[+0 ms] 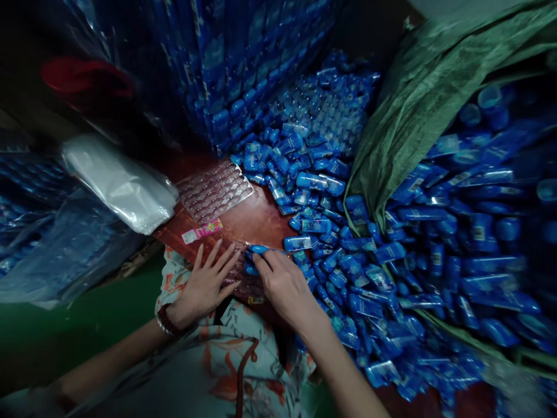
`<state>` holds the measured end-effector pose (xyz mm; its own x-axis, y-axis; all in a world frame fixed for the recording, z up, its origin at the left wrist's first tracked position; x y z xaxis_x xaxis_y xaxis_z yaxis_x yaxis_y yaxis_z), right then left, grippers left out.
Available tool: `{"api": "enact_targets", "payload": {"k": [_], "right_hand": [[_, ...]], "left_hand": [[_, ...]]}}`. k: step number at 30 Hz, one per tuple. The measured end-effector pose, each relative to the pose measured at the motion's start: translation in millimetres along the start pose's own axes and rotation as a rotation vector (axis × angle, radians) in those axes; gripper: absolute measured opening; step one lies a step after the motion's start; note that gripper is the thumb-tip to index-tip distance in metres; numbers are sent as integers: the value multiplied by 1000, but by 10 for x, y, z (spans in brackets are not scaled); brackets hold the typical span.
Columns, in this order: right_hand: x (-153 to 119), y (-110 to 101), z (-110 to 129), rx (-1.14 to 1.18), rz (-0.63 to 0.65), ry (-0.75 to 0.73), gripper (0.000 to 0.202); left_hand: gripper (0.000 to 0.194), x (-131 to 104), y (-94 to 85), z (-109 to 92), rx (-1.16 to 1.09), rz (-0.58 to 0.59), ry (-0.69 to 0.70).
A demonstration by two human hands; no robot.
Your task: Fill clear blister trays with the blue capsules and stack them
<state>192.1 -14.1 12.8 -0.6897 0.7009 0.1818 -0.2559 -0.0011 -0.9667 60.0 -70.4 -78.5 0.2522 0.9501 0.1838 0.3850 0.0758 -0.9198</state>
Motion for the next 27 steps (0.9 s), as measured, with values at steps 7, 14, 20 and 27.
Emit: {"api": "enact_targets", "payload": {"k": [7,14,20,27], "right_hand": [[144,27,47,-91,170,-51,26],[276,173,40,-70,254,17,21],[32,17,0,19,-147,81,29],[-523,-61,-664,-17,-467,604,27]], "left_hand": [[59,-6,8,0,3,-16,-1],[60,-13,9,-10,4,1,-9],[59,99,5,25,25,-76,-25],[59,416,16,136,73,-47,32]]}}
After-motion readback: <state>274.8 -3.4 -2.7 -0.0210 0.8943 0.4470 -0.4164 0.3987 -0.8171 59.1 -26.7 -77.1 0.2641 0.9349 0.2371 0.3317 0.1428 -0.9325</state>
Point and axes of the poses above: each hand's wrist, its own x-axis towards the middle knuckle, its own y-axis out of the palm, z = x × y, the point moved 5 cm from there along x, towards the middle knuckle, and after that the axes turned 10 degrees about -z, right-handed, at the moved point
